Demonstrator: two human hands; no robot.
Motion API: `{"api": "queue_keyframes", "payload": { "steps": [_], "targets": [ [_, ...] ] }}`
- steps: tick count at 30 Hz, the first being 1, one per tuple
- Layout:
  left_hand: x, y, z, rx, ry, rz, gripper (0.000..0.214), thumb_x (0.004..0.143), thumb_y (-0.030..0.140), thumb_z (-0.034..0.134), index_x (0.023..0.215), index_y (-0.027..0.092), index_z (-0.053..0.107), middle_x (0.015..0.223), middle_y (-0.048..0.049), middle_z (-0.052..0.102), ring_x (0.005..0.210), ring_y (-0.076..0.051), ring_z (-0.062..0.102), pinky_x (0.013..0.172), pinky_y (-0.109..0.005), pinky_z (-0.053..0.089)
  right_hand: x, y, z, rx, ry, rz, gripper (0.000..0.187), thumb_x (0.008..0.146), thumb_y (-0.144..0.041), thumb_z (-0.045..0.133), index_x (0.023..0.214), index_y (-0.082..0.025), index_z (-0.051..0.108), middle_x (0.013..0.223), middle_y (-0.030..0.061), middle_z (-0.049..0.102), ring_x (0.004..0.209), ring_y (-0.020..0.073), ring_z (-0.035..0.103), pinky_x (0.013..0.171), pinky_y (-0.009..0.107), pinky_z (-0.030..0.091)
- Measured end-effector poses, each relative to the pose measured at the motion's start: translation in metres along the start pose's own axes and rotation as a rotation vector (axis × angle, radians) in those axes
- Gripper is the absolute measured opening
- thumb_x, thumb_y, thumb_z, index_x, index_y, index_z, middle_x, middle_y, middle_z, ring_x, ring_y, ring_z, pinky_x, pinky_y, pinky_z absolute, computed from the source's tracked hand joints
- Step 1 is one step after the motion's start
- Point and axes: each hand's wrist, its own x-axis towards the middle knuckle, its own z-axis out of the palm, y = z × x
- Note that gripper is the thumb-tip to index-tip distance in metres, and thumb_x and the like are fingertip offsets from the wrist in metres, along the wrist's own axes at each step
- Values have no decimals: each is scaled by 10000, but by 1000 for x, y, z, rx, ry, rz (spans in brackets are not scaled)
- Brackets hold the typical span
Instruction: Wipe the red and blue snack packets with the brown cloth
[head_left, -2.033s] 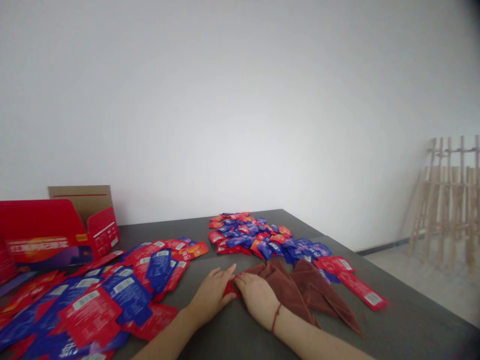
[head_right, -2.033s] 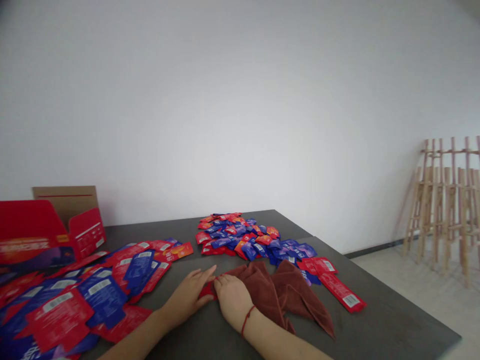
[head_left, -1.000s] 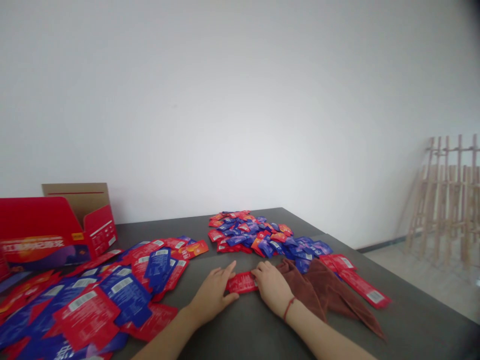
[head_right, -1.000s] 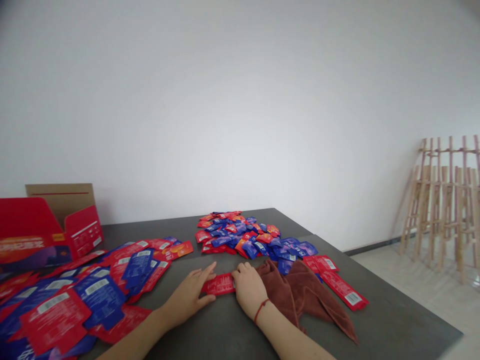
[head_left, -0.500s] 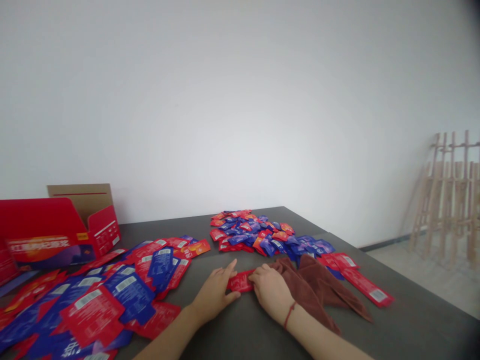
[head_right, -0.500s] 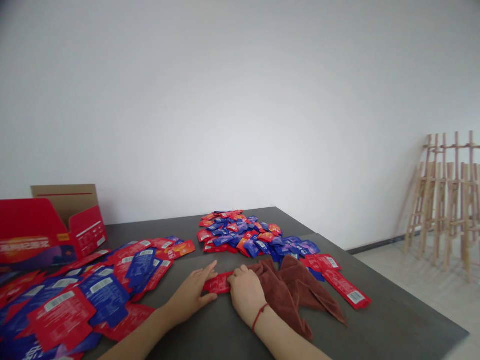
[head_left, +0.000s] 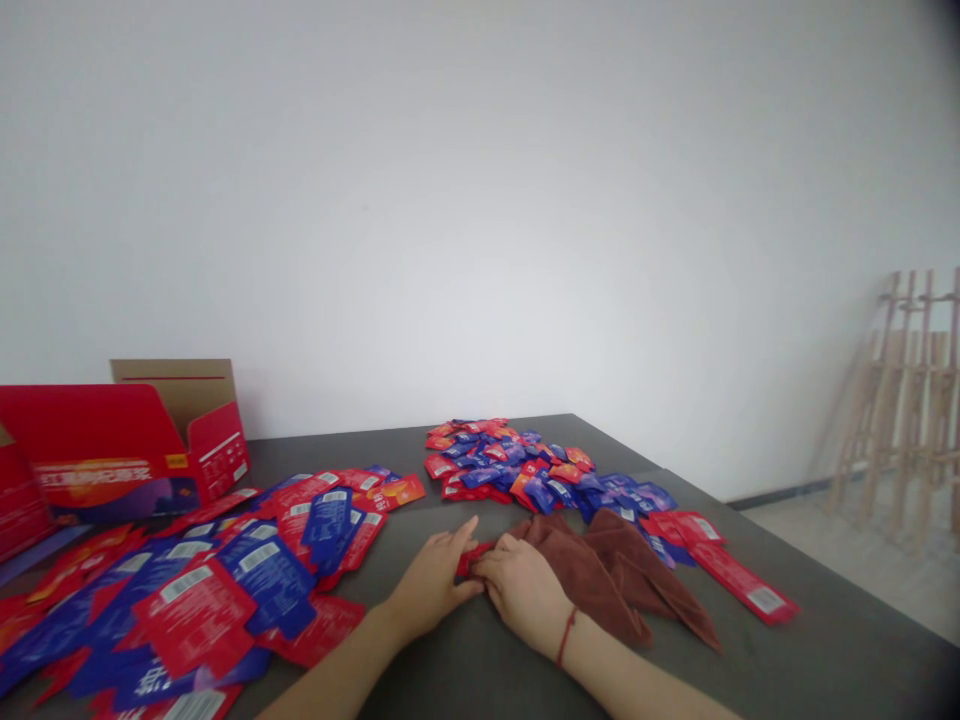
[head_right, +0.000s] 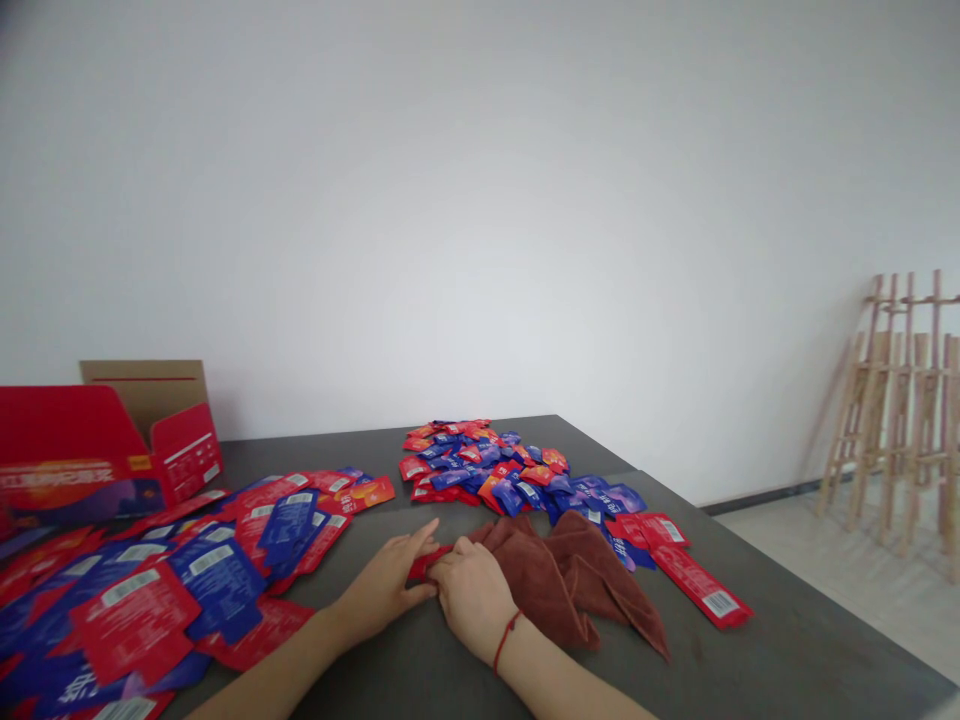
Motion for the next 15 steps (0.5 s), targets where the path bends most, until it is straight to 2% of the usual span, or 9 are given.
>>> {"api": "queue_keyframes", "payload": {
  "steps": [4, 7, 10, 15],
  "targets": [
    [0, 2, -2, -6, -24, -35, 833, 786, 260, 676, 1474, 223, 206, 1293, -83, 595, 1237, -249, 480, 1073, -436, 268, -5, 14, -3, -106, 11, 182, 267, 892, -136, 432, 869, -192, 692, 901, 67, 712, 873, 228, 529, 750, 331, 348],
    [1, 3, -2, -2, -32, -57, 826, 786, 276, 680, 1470, 213, 222, 1287, -80, 601, 1245, -248, 471, 1074, -423, 266, -1, 22, -4, -122, 27, 234, 289, 893, -128, 418, 859, -182, 700, 882, 91, 713, 896, 244, 536, 771, 347, 350],
    [2, 1, -1, -7, -15, -52, 821, 777, 264, 686, 1464, 210, 239, 1287, -79, 600, 1238, -250, 474, 1066, -417, 277, 6, 21, -3, -90, 18, 174, 276, 897, -143, 433, 889, -212, 700, 907, 56, 717, 933, 222, 547, 811, 332, 354],
    [2, -3, 3, -17, 7, -13, 822, 766, 244, 691, 1459, 216, 248, 1270, -68, 608, 1211, -244, 492, 1048, -407, 307, 11, 17, 2, 81, 4, -48, 270, 893, -150, 437, 974, -209, 687, 1062, 45, 694, 1012, 174, 570, 885, 282, 374]
  ]
}}
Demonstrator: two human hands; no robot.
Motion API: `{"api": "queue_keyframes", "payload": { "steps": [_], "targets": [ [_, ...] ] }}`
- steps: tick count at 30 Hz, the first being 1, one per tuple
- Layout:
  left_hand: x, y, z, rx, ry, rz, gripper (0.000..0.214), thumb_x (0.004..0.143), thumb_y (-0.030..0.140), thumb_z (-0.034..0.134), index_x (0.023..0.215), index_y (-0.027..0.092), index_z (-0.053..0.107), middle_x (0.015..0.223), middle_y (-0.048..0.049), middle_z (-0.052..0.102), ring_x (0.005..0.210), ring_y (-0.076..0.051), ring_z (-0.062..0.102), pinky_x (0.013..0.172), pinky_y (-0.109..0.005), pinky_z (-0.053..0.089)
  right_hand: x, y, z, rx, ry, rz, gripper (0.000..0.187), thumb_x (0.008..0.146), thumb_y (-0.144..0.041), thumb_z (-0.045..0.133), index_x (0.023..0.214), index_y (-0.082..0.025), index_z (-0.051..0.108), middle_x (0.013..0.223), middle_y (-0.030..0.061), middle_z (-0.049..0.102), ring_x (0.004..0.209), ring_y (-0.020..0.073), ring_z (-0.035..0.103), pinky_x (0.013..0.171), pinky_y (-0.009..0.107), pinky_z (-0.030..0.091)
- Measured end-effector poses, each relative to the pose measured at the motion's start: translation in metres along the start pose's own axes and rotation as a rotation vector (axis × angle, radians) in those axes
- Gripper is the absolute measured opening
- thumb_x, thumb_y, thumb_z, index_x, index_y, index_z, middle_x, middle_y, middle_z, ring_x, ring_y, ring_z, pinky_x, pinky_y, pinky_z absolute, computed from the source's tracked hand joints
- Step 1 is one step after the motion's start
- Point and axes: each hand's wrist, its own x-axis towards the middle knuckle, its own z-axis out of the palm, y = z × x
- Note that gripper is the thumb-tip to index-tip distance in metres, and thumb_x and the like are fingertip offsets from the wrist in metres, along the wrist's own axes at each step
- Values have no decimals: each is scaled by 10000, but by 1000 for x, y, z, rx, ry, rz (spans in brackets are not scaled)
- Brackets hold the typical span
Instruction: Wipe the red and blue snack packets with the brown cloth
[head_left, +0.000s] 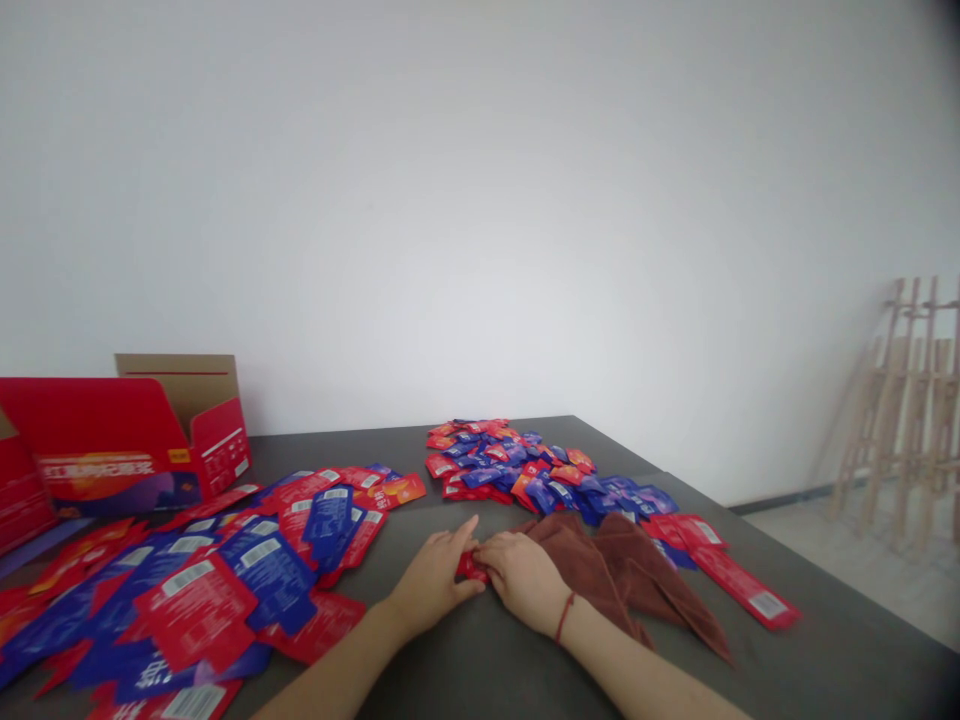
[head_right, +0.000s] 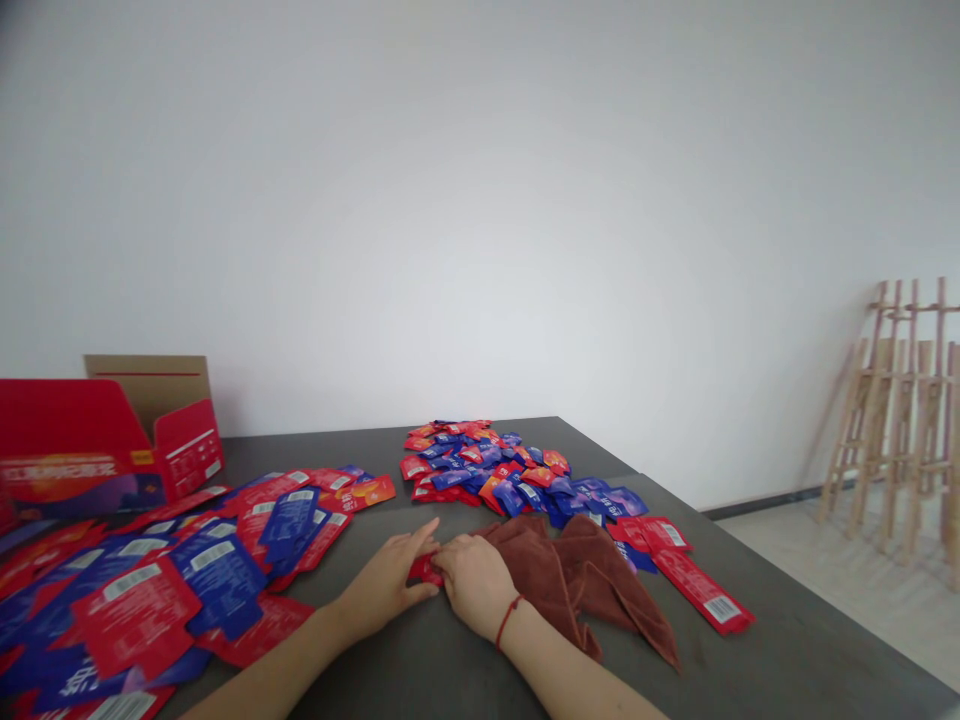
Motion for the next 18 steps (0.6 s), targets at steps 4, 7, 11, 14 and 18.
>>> {"api": "queue_keyframes", "payload": {
  "steps": [4, 7, 11, 14, 18],
  "targets": [
    [-1, 0, 0, 9, -3, -8, 833, 769, 256, 691, 1466, 218, 236, 1283, -77, 600, 1226, -256, 481, 1049, -413, 306, -8, 3, -2, 102, -16, -57, 304, 861, -141, 455, 1052, -211, 681, 1125, 40, 679, 1061, 169, 576, 929, 254, 379],
    [-2, 2, -2, 11, -8, -23, 835, 778, 263, 683, 1472, 218, 221, 1286, -80, 598, 1223, -252, 487, 1060, -423, 290, -16, 7, -6, 77, -12, 30, 320, 853, -133, 445, 1046, -215, 686, 1090, 37, 693, 1038, 173, 593, 925, 250, 385],
    [-2, 6, -4, 10, -16, -35, 826, 786, 267, 679, 1472, 210, 223, 1296, -83, 594, 1245, -243, 470, 1082, -425, 255, -19, 15, -12, -38, 11, 239, 307, 849, -114, 418, 940, -181, 703, 1000, 76, 709, 976, 194, 618, 889, 267, 401],
    [-2, 7, -4, 11, -16, -44, 826, 785, 271, 680, 1472, 210, 227, 1298, -83, 593, 1253, -247, 460, 1082, -424, 256, -12, 18, -11, -58, 12, 256, 314, 844, -104, 402, 927, -153, 701, 966, 110, 708, 953, 211, 624, 878, 289, 406],
    [-1, 4, -3, 9, -13, -43, 843, 769, 262, 684, 1474, 230, 223, 1286, -74, 599, 1247, -259, 462, 1059, -429, 295, -3, 7, -5, -28, -19, 130, 304, 860, -124, 414, 972, -181, 691, 1021, 73, 704, 999, 179, 610, 904, 256, 389]
  ]
}}
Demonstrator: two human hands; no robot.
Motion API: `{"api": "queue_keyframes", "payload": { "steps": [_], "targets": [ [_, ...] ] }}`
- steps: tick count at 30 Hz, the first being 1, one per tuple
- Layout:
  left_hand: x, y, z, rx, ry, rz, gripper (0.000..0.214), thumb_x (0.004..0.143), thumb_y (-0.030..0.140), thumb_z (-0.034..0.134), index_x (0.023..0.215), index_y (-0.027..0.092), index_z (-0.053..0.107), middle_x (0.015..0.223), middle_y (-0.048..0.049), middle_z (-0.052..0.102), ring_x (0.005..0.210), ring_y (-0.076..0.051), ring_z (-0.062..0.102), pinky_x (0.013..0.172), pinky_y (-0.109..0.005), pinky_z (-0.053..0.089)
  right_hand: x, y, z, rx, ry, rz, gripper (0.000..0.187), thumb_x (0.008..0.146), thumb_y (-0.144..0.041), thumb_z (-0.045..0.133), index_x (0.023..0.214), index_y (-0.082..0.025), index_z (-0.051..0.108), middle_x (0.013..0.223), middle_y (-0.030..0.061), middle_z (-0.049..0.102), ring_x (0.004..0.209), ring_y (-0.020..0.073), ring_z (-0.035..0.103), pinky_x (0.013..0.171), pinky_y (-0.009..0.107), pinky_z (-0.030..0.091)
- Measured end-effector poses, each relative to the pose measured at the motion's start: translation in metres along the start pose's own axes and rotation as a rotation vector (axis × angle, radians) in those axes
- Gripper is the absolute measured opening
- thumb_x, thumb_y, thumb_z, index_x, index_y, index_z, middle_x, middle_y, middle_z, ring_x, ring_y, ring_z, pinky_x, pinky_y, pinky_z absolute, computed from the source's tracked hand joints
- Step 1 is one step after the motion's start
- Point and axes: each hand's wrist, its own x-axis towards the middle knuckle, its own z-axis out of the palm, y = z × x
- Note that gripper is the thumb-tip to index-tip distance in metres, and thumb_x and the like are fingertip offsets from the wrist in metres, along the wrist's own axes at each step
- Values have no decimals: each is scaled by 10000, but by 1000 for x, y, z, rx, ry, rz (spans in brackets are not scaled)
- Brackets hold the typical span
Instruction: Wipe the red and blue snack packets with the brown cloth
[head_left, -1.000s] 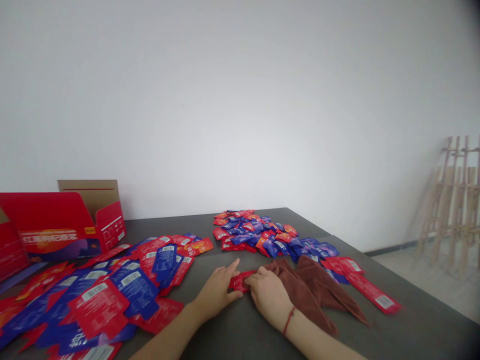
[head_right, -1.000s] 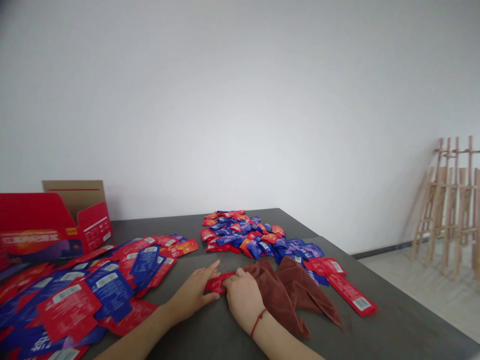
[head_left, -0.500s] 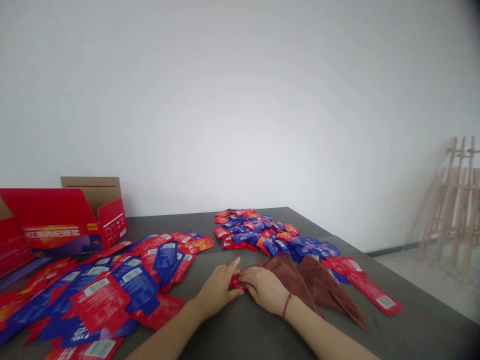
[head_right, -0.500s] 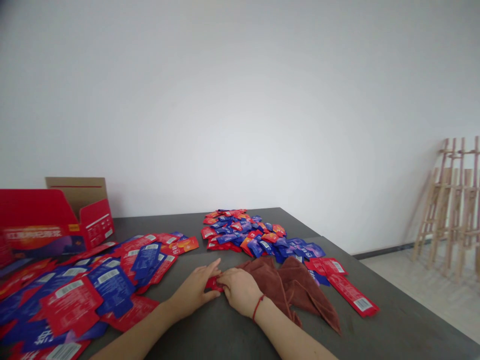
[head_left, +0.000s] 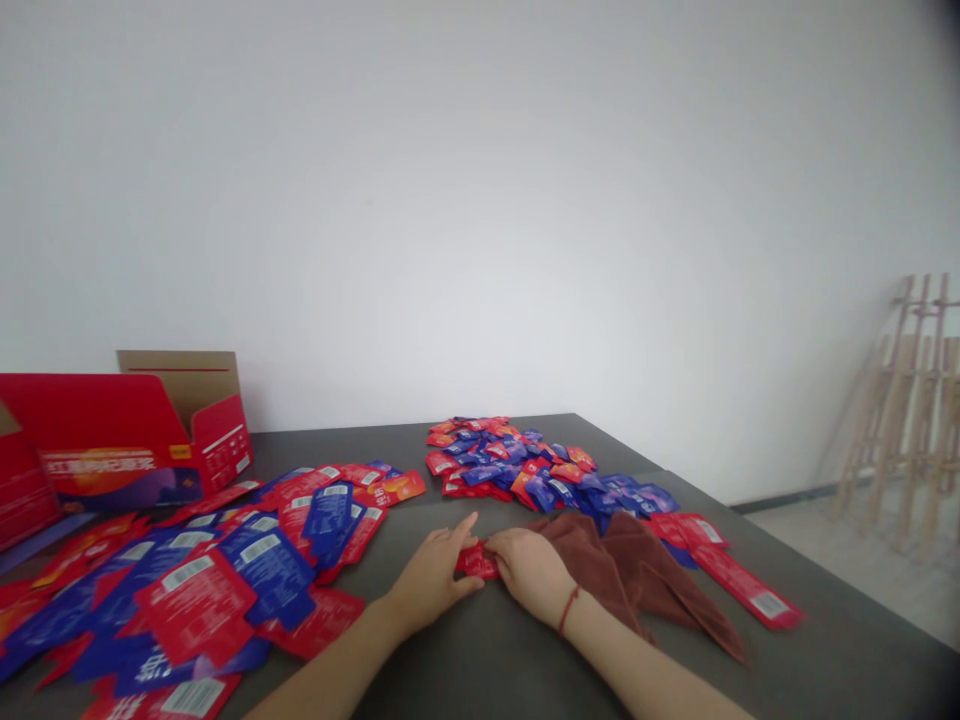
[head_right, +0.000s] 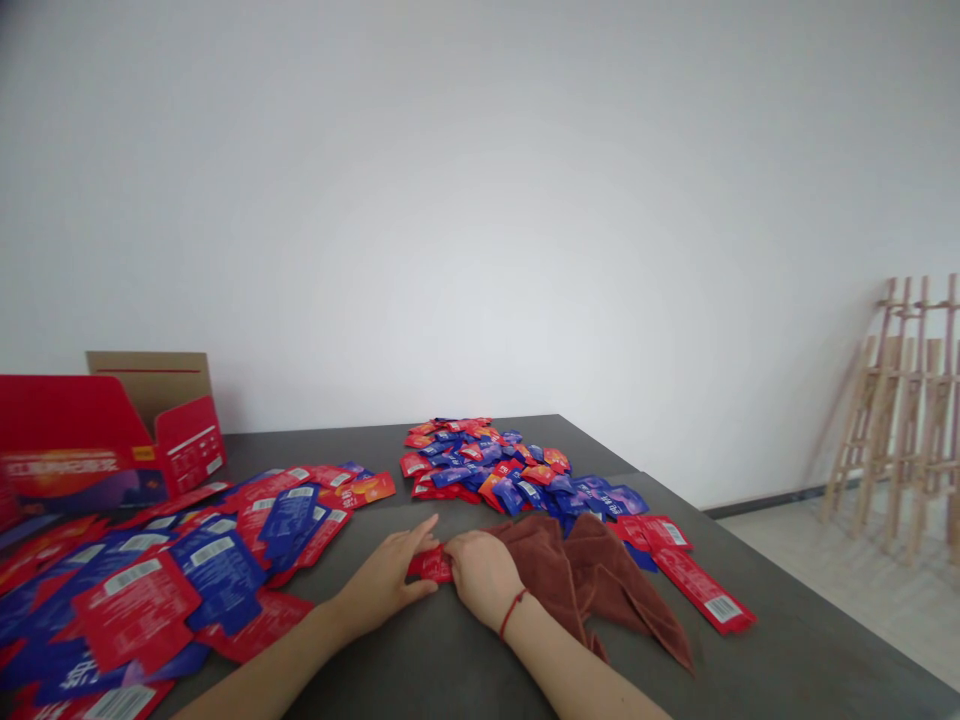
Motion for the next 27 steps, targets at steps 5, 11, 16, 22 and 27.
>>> {"api": "queue_keyframes", "payload": {
  "steps": [5, 11, 16, 22, 27],
  "targets": [
    [0, -4, 2, 3, 12, 50, 834, 767, 254, 676, 1470, 251, 227, 1281, -77, 598, 1198, -260, 504, 1031, -431, 333, -1, -12, 0, 93, -60, -250, 286, 871, -171, 460, 1048, -214, 681, 1064, 37, 699, 1029, 172, 601, 910, 259, 393],
    [-1, 0, -1, 21, -8, 23, 840, 780, 272, 673, 1474, 220, 202, 1288, -91, 596, 1231, -260, 482, 1058, -439, 294, -15, -2, -15, 90, -51, -139, 302, 886, -171, 430, 1001, -230, 703, 1025, 33, 714, 974, 173, 627, 871, 262, 413],
    [-1, 2, -2, 15, -34, 23, 814, 798, 301, 653, 1472, 207, 206, 1319, -102, 573, 1274, -253, 450, 1085, -443, 253, -15, 9, -15, 73, 13, 24, 320, 899, -165, 401, 1020, -192, 696, 1043, 62, 709, 1004, 189, 623, 887, 270, 417],
    [0, 0, 0, 29, -22, 25, 794, 791, 303, 666, 1457, 185, 251, 1325, -110, 567, 1278, -264, 440, 1068, -429, 287, -2, 2, 2, 119, -51, -184, 326, 901, -155, 416, 1103, -193, 669, 1148, 67, 675, 1099, 179, 583, 964, 281, 398],
    [0, -1, -2, 18, -27, 36, 803, 788, 312, 673, 1458, 198, 245, 1313, -102, 578, 1243, -265, 476, 1063, -428, 288, -10, 5, 6, 229, -35, -269, 338, 900, -157, 424, 1136, -198, 663, 1151, 46, 678, 1109, 169, 579, 1003, 282, 381]
  ]
}}
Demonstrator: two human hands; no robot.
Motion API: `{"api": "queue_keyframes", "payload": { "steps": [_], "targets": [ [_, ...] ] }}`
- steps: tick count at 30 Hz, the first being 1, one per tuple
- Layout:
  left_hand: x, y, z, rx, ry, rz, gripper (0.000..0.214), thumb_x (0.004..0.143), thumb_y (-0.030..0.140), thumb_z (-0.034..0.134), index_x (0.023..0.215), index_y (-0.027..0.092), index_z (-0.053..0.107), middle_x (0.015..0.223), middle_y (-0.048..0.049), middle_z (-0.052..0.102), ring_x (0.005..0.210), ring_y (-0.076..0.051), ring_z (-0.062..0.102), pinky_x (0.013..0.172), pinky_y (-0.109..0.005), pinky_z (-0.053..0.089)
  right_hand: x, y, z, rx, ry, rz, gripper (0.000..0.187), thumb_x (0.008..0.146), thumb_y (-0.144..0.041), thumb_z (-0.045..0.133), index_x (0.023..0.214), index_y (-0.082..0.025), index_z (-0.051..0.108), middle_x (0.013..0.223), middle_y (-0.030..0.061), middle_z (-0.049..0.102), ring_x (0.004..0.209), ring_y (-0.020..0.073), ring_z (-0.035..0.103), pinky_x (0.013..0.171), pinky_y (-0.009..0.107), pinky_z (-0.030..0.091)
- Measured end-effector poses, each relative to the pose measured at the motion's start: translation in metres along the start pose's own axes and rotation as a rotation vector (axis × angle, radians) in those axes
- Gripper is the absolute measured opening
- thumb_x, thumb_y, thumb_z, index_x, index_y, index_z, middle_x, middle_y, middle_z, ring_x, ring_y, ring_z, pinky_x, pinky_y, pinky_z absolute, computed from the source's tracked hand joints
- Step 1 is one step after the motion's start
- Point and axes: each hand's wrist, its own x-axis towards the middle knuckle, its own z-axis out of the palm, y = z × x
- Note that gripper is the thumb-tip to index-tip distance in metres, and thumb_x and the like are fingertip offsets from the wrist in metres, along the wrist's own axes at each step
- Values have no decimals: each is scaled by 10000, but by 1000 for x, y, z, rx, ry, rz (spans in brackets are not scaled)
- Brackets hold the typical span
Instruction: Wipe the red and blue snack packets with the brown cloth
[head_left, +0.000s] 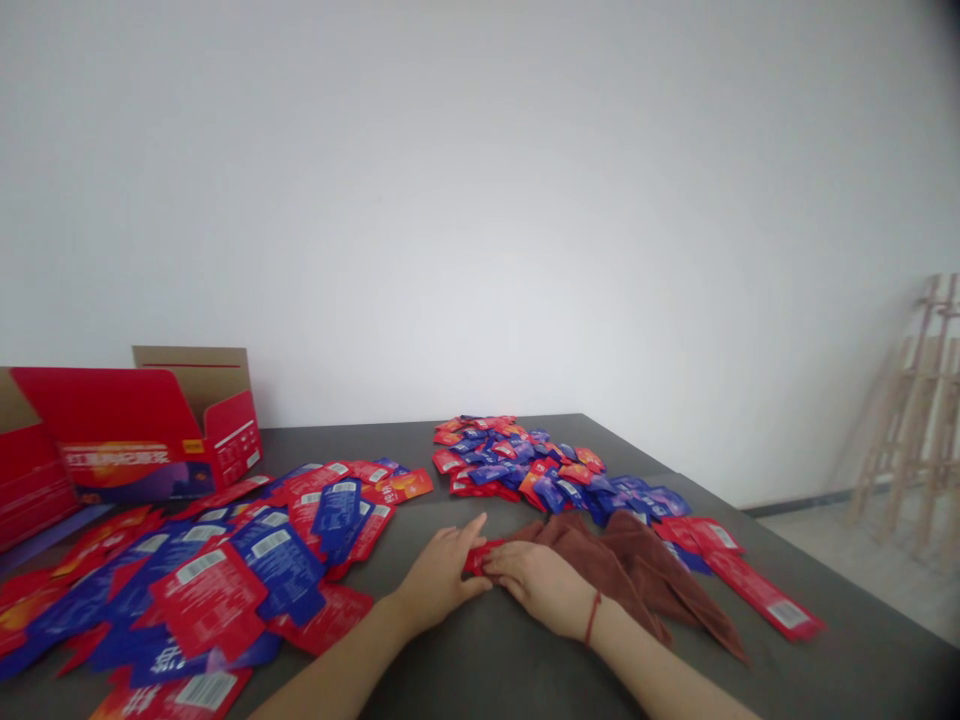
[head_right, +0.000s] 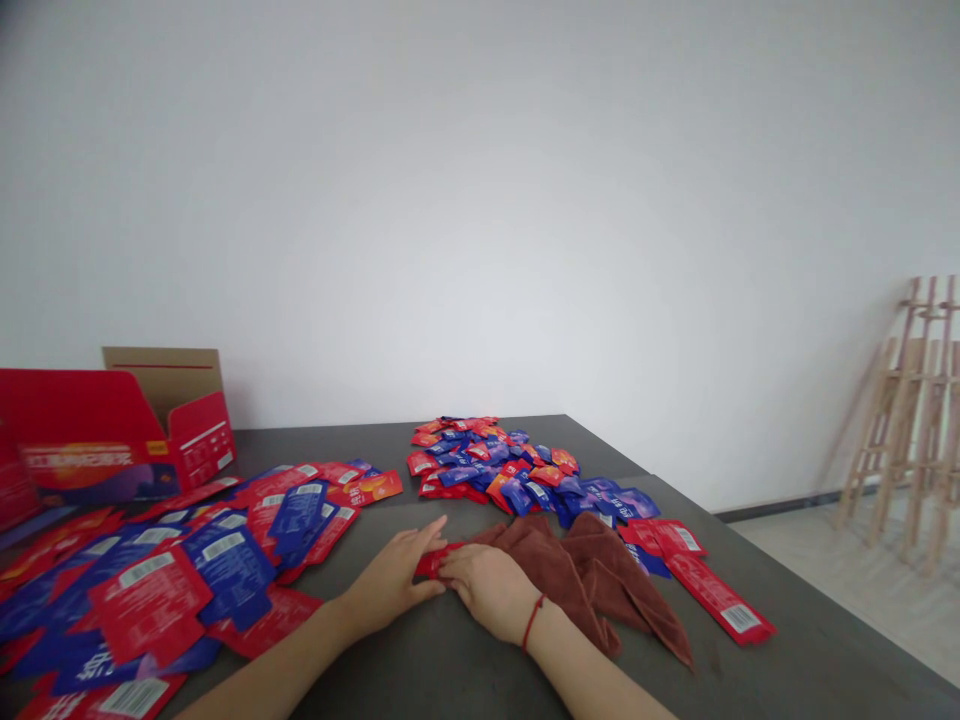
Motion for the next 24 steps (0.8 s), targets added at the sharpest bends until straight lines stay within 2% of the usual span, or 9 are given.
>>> {"api": "queue_keyframes", "payload": {
  "steps": [4, 8, 15, 20, 22, 24],
  "targets": [
    [0, 1, -1, -10, -14, -11, 800, 801, 316, 657, 1465, 202, 226, 1317, -101, 575, 1264, -254, 460, 1080, -442, 259, -13, 10, -9, -64, 53, 139, 333, 905, -156, 411, 1086, -192, 689, 1117, 55, 691, 1068, 169, 602, 967, 269, 406],
    [1, 2, -1, 2, -18, -15, 801, 804, 323, 651, 1469, 210, 220, 1324, -99, 570, 1275, -255, 453, 1093, -457, 238, -5, 20, -13, -208, 44, 305, 358, 899, -114, 372, 1048, -145, 697, 1104, 108, 689, 1040, 192, 616, 941, 286, 418],
    [1, 4, -1, 29, 12, -37, 792, 794, 307, 668, 1465, 222, 257, 1331, -86, 565, 1283, -282, 427, 1075, -452, 275, 16, 13, -3, -195, -2, 199, 336, 877, -105, 406, 1061, -155, 682, 1124, 94, 677, 1069, 185, 592, 960, 268, 387],
    [-2, 4, -3, 44, 21, -25, 786, 787, 297, 659, 1462, 237, 262, 1335, -72, 562, 1269, -287, 438, 1074, -463, 282, -2, 10, -14, -150, 23, 144, 405, 821, -129, 470, 1205, -155, 597, 1204, 84, 632, 1117, 175, 548, 982, 264, 367],
    [-3, 4, -6, 42, 9, -6, 773, 783, 285, 646, 1457, 232, 272, 1329, -70, 566, 1270, -280, 438, 1082, -462, 276, -13, 12, -21, -165, 43, 186, 506, 754, -133, 529, 1259, -148, 548, 1220, 96, 605, 1126, 199, 528, 987, 292, 363],
    [-5, 4, -10, 27, -9, 29, 762, 777, 259, 626, 1454, 222, 279, 1332, -71, 563, 1270, -264, 439, 1088, -447, 276, -21, 14, -27, -206, 52, 263, 491, 746, -126, 527, 1234, -168, 563, 1180, 96, 600, 1097, 215, 526, 969, 318, 370]
  ]
}}
